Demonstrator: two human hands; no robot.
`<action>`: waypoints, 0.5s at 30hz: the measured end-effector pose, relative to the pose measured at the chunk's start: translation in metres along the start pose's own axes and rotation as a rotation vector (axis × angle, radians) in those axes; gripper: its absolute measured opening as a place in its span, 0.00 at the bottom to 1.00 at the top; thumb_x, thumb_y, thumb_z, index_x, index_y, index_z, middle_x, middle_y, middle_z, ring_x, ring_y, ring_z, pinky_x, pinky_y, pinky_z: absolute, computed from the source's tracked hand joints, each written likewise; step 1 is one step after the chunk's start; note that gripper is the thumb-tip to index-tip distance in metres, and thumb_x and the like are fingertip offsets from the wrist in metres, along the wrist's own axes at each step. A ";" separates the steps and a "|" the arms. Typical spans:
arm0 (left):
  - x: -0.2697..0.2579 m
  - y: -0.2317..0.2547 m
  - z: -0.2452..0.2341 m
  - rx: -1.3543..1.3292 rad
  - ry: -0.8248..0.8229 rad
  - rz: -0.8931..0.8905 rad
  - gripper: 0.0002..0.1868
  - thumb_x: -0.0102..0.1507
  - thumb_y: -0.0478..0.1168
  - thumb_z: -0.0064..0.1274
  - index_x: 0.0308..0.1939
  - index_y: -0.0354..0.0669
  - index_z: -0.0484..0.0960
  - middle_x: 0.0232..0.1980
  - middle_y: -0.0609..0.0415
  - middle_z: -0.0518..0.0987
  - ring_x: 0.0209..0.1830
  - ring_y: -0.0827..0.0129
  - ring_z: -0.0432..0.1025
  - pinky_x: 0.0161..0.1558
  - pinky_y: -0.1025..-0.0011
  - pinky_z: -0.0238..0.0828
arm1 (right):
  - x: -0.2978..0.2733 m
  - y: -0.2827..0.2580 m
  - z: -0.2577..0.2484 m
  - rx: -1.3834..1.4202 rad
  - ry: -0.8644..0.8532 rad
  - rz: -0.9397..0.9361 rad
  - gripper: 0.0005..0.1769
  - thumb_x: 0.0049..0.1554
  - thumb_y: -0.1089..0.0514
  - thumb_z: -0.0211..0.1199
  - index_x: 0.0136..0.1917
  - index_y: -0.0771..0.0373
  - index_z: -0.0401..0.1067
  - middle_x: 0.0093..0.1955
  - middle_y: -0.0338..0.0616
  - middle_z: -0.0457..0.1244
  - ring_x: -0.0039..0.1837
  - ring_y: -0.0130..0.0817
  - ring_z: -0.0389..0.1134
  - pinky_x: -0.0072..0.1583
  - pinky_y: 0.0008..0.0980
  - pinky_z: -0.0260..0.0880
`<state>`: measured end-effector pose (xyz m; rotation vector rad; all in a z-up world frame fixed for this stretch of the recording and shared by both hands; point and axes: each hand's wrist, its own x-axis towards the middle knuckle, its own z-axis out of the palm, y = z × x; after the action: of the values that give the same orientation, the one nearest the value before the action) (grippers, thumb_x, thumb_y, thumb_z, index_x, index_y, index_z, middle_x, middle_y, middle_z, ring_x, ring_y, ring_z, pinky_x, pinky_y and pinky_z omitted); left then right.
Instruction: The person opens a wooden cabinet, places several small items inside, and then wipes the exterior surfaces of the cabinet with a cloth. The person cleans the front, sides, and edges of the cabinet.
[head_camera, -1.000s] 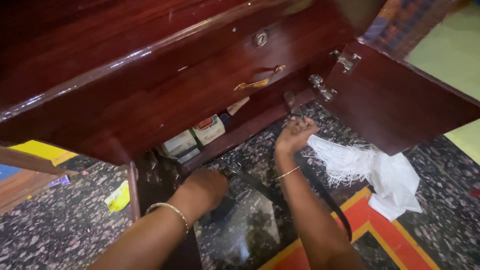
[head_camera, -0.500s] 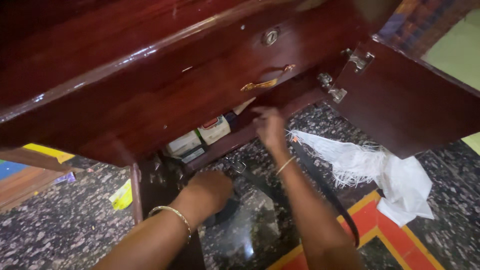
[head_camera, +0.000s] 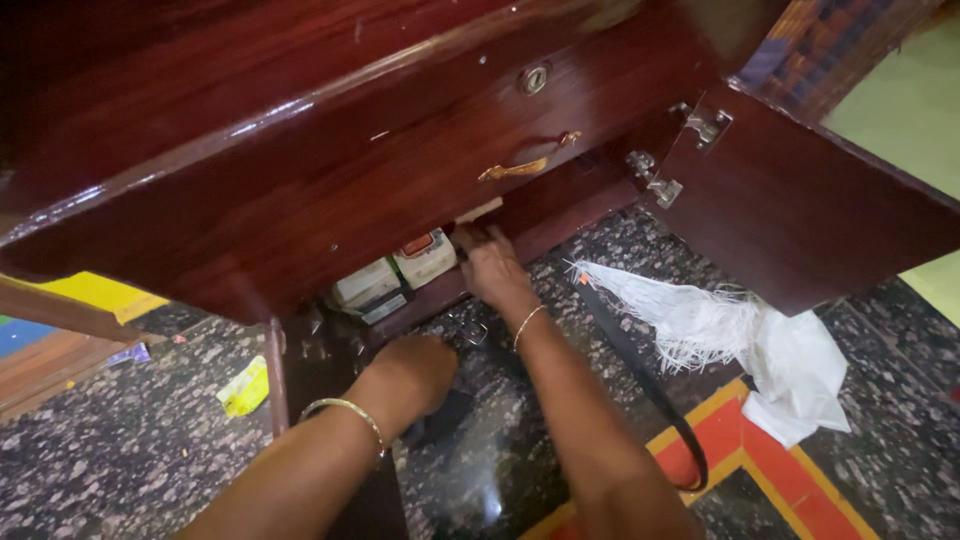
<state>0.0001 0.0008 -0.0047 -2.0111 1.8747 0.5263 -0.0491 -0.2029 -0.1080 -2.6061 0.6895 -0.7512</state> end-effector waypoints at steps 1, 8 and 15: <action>0.001 0.001 -0.001 0.012 -0.015 -0.001 0.12 0.62 0.34 0.50 0.45 0.39 0.87 0.53 0.40 0.82 0.53 0.48 0.78 0.53 0.57 0.77 | -0.002 -0.003 -0.003 -0.019 0.014 -0.025 0.25 0.52 0.61 0.64 0.63 0.61 0.68 0.67 0.56 0.64 0.68 0.53 0.63 0.73 0.50 0.54; -0.004 0.001 -0.006 -0.018 0.004 -0.016 0.12 0.63 0.36 0.51 0.45 0.40 0.88 0.54 0.42 0.82 0.55 0.50 0.77 0.54 0.57 0.76 | 0.001 -0.018 -0.012 0.555 0.053 0.681 0.21 0.67 0.49 0.53 0.70 0.56 0.67 0.49 0.59 0.71 0.50 0.44 0.74 0.52 0.42 0.73; 0.001 0.003 -0.011 0.002 -0.102 -0.037 0.12 0.59 0.35 0.56 0.46 0.40 0.87 0.55 0.41 0.82 0.55 0.50 0.78 0.54 0.57 0.76 | 0.017 -0.001 0.034 0.893 0.165 0.539 0.23 0.71 0.47 0.55 0.59 0.72 0.75 0.40 0.44 0.71 0.41 0.31 0.72 0.43 0.34 0.71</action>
<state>-0.0028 -0.0059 0.0046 -1.9746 1.7737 0.6051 -0.0162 -0.2051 -0.1281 -1.4833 0.8073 -0.8391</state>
